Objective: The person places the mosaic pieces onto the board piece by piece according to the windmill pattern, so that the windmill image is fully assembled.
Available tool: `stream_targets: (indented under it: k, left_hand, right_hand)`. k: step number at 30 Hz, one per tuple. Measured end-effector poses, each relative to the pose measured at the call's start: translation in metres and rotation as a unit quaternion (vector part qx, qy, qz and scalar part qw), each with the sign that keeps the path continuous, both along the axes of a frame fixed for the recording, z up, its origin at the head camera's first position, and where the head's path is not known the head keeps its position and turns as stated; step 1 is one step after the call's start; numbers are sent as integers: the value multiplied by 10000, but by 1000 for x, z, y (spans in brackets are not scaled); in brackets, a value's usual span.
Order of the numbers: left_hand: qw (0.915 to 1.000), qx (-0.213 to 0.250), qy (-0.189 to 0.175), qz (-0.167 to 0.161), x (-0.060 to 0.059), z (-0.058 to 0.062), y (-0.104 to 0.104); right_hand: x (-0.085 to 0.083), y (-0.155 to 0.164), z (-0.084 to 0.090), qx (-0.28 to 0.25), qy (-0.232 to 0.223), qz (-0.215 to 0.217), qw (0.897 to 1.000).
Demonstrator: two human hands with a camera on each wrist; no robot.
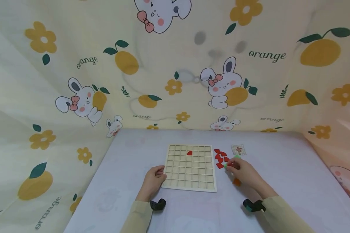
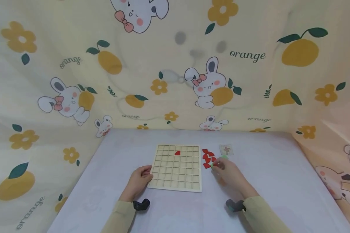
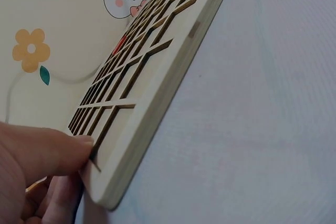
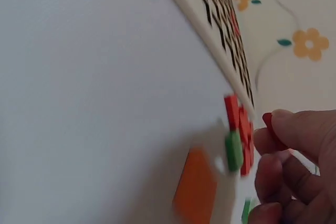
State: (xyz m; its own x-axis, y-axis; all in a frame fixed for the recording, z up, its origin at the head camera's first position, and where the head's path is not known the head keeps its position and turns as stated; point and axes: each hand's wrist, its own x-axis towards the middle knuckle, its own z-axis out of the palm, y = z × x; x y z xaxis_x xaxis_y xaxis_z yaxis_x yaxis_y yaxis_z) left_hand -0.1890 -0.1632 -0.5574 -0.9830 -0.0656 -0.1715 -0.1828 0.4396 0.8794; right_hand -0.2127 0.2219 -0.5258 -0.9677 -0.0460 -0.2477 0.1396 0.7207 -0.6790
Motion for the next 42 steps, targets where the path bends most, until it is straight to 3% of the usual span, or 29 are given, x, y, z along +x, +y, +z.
stream_targets:
  k: [7,12,19,27,42]
  left_hand:
    - [10000,19,32,-32,-1,0,-3]
    - [10000,3,68,-34,0,-1,-3]
    - [10000,40,21,-57,-2,-4,0]
    - [10000,15,8,28,-2,-5,-2]
    - [10000,21,3,9,-5,-7,-4]
  right_hand:
    - [-35,-52,0,-194,189,417,9988]
    - [-48,-91,0,-400,136,734,9964]
    - [-63,-118,-6,-252,192,1019,9943]
    - [-73,-136,-12,-280,604,1301,9893]
    - [-70,-140,-23,-42,854,1224,9888]
